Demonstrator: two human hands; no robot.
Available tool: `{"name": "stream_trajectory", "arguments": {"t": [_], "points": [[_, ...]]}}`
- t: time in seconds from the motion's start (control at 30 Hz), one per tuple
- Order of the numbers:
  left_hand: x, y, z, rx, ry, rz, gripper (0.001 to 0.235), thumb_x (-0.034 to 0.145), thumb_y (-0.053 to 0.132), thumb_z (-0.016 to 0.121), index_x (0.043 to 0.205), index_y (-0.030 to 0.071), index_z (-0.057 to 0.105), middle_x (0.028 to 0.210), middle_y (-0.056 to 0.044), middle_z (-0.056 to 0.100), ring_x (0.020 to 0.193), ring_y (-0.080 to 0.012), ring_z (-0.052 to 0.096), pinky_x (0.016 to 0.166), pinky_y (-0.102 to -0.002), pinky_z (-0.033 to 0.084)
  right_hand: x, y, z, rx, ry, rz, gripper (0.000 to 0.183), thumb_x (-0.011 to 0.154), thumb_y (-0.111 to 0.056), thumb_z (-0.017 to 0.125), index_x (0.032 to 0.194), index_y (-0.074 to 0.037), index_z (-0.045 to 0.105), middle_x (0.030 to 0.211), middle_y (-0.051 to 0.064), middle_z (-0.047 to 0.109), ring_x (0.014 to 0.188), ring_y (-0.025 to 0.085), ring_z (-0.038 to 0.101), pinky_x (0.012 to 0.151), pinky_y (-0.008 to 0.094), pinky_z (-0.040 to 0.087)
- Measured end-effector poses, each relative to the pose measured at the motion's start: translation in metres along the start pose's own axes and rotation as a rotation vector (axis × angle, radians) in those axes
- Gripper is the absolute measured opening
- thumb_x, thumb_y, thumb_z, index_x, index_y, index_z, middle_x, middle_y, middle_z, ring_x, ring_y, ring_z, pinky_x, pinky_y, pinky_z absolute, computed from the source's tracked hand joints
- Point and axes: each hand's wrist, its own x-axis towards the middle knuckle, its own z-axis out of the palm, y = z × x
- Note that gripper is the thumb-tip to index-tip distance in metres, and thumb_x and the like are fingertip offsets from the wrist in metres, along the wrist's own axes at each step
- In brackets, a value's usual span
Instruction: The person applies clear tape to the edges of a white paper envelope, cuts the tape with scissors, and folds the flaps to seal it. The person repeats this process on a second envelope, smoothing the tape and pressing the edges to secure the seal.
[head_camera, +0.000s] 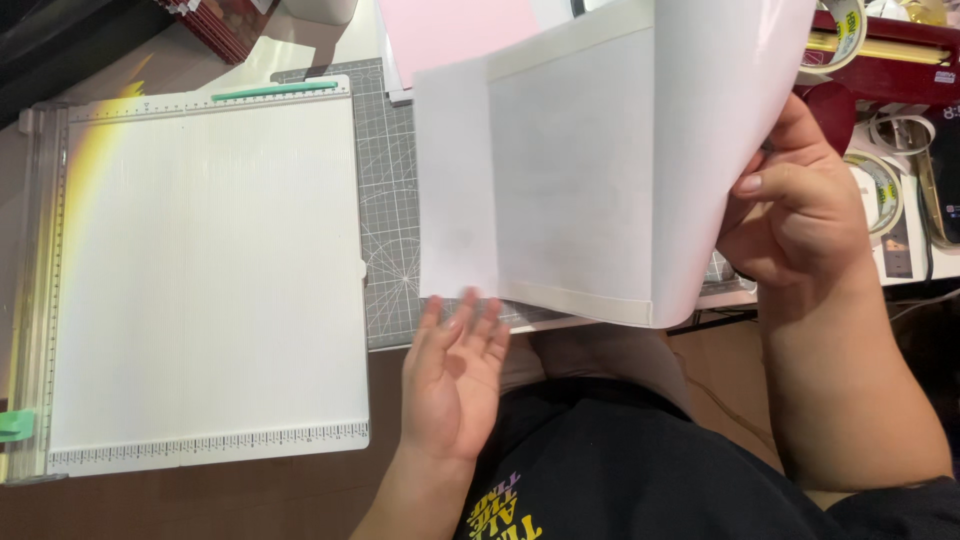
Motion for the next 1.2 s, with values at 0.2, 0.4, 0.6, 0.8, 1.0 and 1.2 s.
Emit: {"name": "stream_trajectory", "arguments": {"t": [0.2,0.4,0.6,0.8,1.0,1.2], "points": [[0.018,-0.048,-0.029,0.037,-0.278,-0.518,0.021,0.095,0.029,0.062,0.104,0.01,0.065,0.118,-0.017,0.069,0.106,-0.0329,0.066,0.086,-0.04,0.054,0.002,0.001,-0.001,0.111,-0.089,0.059,0.068,0.077,0.011,0.047,0.139,-0.011,0.064,0.115,0.015,0.073,0.105,0.032,0.07,0.092,0.049,0.059],[0.054,-0.041,-0.02,-0.176,-0.433,-0.339,0.025,0.1,0.037,0.059,0.102,0.012,0.062,0.091,-0.01,0.072,0.089,-0.0265,0.071,0.087,-0.043,0.057,-0.003,-0.013,0.013,0.07,-0.039,0.094,0.056,0.074,0.01,0.042,0.123,-0.006,0.063,0.107,0.017,0.073,0.077,0.03,0.067,0.054,0.036,0.042],[0.064,-0.021,-0.038,0.005,-0.255,0.021,0.004,0.094,0.011,0.068,0.098,0.012,0.07,0.092,-0.007,0.075,0.083,-0.0221,0.07,0.069,-0.035,0.059,0.002,-0.022,0.055,-0.562,0.25,-0.022,0.057,0.076,0.011,0.045,0.129,-0.008,0.057,0.089,0.002,0.063,0.073,0.01,0.06,0.054,0.023,0.049],[0.055,-0.033,-0.037,0.051,-0.067,0.177,0.015,0.093,0.0,0.07,0.108,0.001,0.069,0.097,-0.013,0.072,0.088,-0.0244,0.07,0.082,-0.041,0.065,-0.02,0.026,0.058,-1.342,-0.057,-0.765,0.032,0.1,0.0,0.062,0.131,0.002,0.055,0.123,0.02,0.061,0.111,0.035,0.06,0.098,0.045,0.05],[0.027,-0.029,-0.017,0.081,-0.021,0.129,0.025,0.097,0.003,0.065,0.111,-0.018,0.062,0.102,-0.027,0.069,0.093,-0.0394,0.074,0.094,-0.054,0.062,-0.064,0.099,0.081,-1.237,-0.397,-0.681,0.011,0.084,-0.012,0.078,0.095,-0.012,0.079,0.105,0.009,0.075,0.099,0.032,0.074,0.086,0.041,0.06],[0.032,-0.037,-0.039,0.176,-0.137,0.181,0.033,0.094,0.001,0.065,0.124,-0.014,0.064,0.113,-0.03,0.072,0.104,-0.039,0.072,0.098,-0.056,0.06,-0.074,0.101,0.098,-1.239,-0.44,-0.73,0.008,0.088,-0.011,0.074,0.095,-0.009,0.077,0.101,0.011,0.076,0.101,0.037,0.074,0.085,0.045,0.061]]}}
